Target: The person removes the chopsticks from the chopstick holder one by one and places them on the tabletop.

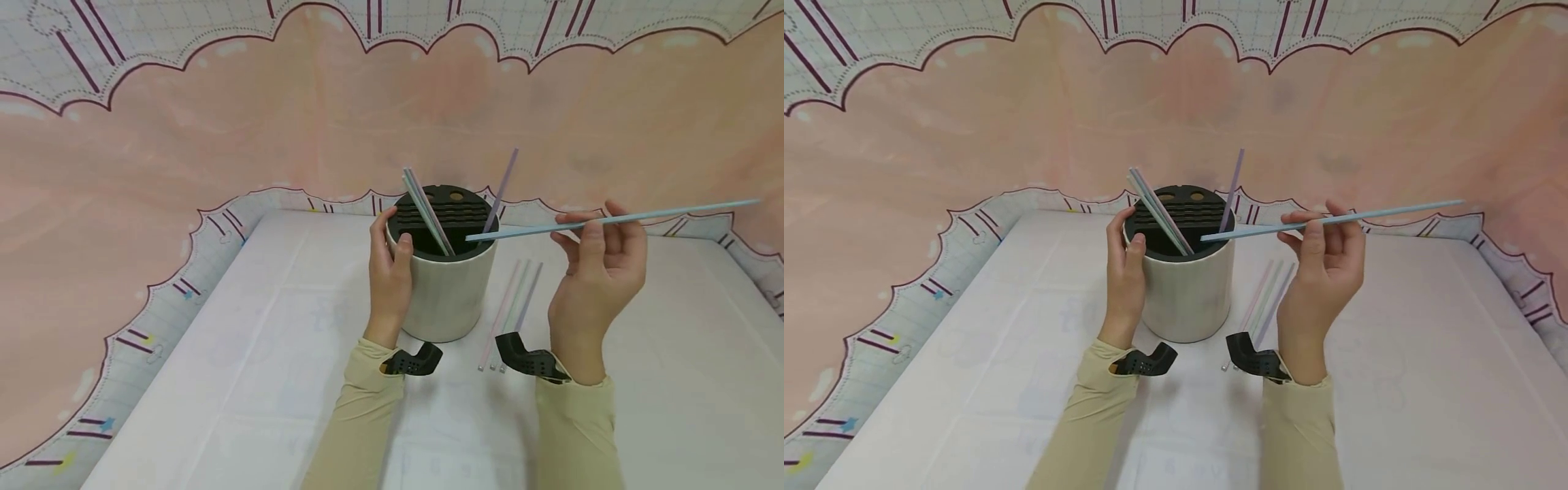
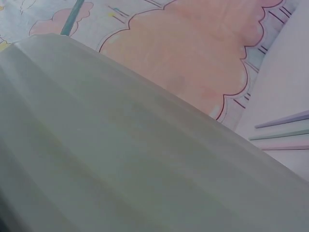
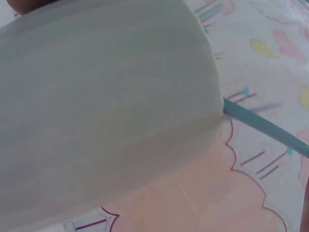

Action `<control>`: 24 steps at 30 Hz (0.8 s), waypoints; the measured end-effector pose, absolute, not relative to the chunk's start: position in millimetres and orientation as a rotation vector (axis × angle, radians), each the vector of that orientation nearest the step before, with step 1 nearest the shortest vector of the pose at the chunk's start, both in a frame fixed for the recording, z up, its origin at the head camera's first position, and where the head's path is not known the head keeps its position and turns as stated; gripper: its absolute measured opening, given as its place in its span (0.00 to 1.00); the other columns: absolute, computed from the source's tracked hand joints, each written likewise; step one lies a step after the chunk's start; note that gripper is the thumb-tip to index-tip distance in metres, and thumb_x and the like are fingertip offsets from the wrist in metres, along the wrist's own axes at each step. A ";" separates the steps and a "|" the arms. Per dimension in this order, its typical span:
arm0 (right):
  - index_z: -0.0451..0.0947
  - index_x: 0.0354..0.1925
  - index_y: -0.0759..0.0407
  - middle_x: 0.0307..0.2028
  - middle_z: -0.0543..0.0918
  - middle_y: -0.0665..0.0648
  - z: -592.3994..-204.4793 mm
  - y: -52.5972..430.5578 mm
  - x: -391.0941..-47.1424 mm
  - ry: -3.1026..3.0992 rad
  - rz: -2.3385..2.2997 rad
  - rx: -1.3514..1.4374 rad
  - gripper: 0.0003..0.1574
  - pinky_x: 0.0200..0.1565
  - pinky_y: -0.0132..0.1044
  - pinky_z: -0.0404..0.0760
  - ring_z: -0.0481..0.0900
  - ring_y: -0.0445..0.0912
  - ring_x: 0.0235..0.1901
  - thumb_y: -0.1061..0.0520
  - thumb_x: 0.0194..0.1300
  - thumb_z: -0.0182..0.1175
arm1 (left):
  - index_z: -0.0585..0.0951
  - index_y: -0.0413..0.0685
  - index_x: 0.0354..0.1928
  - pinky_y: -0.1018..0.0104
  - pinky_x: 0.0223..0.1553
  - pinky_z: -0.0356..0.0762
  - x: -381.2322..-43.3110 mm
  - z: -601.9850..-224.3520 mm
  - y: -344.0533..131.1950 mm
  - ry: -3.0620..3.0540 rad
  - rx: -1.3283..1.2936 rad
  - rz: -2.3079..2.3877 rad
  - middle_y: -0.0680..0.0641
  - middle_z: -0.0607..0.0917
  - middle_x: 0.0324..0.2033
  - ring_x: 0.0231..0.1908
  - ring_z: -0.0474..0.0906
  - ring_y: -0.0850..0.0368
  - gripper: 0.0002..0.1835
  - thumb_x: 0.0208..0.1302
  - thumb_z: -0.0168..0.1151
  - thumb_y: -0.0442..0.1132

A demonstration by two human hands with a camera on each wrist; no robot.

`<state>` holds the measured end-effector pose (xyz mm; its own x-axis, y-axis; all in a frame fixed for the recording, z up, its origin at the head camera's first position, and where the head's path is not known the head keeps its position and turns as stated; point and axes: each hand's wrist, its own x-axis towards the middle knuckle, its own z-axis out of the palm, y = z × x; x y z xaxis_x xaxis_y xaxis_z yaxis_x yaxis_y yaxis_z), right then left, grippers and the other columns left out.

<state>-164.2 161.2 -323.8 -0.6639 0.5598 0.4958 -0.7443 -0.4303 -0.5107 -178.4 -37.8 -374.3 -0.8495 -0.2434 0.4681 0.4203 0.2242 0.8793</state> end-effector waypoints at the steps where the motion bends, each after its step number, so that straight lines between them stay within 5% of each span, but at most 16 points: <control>1: 0.66 0.46 0.73 0.32 0.74 0.74 -323.8 164.9 -164.9 -0.892 2.134 0.314 0.19 0.31 0.40 0.78 0.76 0.62 0.32 0.68 0.56 0.57 | 0.58 0.64 0.62 0.51 0.56 0.56 -178.2 -374.2 -37.6 -1.985 -0.163 -1.674 0.59 0.58 0.63 0.58 0.57 0.63 0.27 0.61 0.40 0.58; 6: 0.65 0.47 0.72 0.27 0.74 0.72 -325.0 181.7 -167.6 -0.758 2.185 0.252 0.21 0.30 0.42 0.78 0.76 0.61 0.29 0.66 0.56 0.58 | 0.58 0.62 0.62 0.45 0.57 0.54 -177.2 -373.7 -36.2 -1.984 -0.166 -1.682 0.56 0.57 0.64 0.60 0.56 0.60 0.27 0.61 0.40 0.56; 14: 0.68 0.45 0.72 0.24 0.74 0.71 -333.3 197.5 -171.1 -0.852 2.219 0.168 0.20 0.23 0.37 0.76 0.76 0.58 0.23 0.67 0.54 0.60 | 0.59 0.64 0.61 0.50 0.58 0.53 -178.6 -374.4 -36.2 -1.975 -0.164 -1.700 0.60 0.58 0.63 0.60 0.54 0.65 0.27 0.61 0.41 0.59; 24: 0.73 0.51 0.54 0.30 0.82 0.56 -347.7 204.1 -175.0 -1.996 1.808 -0.154 0.16 0.32 0.29 0.77 0.80 0.45 0.32 0.57 0.64 0.50 | 0.59 0.63 0.62 0.47 0.58 0.52 -182.6 -375.2 -38.2 -1.961 -0.190 -1.722 0.58 0.57 0.64 0.61 0.53 0.63 0.27 0.60 0.42 0.58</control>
